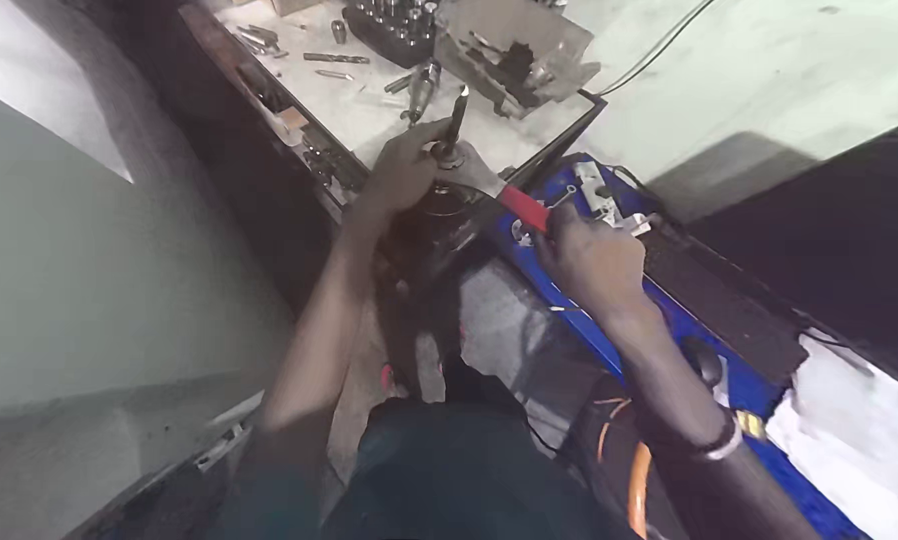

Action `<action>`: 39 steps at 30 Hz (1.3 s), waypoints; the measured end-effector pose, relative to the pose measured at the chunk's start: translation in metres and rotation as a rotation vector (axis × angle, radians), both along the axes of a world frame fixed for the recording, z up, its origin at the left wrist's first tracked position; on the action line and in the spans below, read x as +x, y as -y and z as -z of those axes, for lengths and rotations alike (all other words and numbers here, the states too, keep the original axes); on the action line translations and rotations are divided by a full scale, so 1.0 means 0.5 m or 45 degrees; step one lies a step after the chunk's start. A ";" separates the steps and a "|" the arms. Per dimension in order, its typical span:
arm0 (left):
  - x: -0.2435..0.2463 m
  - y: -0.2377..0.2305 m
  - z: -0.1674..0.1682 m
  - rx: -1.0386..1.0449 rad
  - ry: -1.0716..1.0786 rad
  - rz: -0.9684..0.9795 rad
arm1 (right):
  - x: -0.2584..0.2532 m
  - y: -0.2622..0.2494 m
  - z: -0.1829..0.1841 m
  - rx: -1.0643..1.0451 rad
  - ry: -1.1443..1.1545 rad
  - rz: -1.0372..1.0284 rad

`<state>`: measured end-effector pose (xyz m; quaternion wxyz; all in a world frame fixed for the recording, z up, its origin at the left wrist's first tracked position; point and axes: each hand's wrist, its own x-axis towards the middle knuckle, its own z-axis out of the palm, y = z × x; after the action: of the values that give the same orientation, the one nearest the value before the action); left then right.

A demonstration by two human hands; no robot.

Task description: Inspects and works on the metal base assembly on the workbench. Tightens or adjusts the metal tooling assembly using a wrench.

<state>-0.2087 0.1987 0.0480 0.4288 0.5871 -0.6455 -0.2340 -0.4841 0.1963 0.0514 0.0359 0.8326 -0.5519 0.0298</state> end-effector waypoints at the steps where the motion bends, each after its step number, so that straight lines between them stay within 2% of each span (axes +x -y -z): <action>1: 0.002 -0.002 -0.016 0.056 0.012 -0.030 | 0.005 0.001 -0.011 0.040 0.011 -0.001; 5: 0.012 0.011 -0.022 0.111 -0.003 -0.034 | -0.011 0.029 -0.029 0.191 0.061 -0.025; 8: 0.009 -0.008 -0.022 0.106 -0.064 -0.056 | -0.052 0.082 -0.031 0.041 0.192 -0.133; 12: -0.010 -0.026 -0.018 0.012 -0.094 -0.135 | -0.101 0.249 -0.055 -0.135 0.121 -0.438; 16: -0.034 -0.008 0.003 -0.104 -0.128 -0.259 | -0.067 0.404 -0.040 -0.126 0.123 -0.796; 21: -0.080 -0.003 0.044 -0.107 -0.192 -0.446 | 0.000 0.494 -0.031 -0.087 0.033 -1.072; 25: -0.099 0.011 0.074 -0.080 -0.170 -0.515 | 0.019 0.527 -0.054 -0.023 -0.029 -1.107; 29: -0.106 0.004 0.068 -0.061 -0.240 -0.540 | 0.010 0.528 -0.055 -0.015 0.082 -1.158; 33: -0.098 0.002 0.064 -0.111 -0.123 -0.465 | 0.033 0.499 -0.044 0.026 -0.062 -1.085; 36: -0.089 0.019 0.077 -0.103 -0.055 -0.444 | 0.047 0.518 -0.038 -0.064 -0.151 -1.102; 39: -0.088 0.022 0.091 -0.060 -0.114 -0.465 | 0.049 0.523 -0.032 -0.136 -0.153 -1.172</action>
<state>-0.2529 0.1875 0.0027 0.5061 0.6733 -0.5137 -0.1630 -0.4598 -0.0652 0.0673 0.0935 0.9881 -0.1199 0.0227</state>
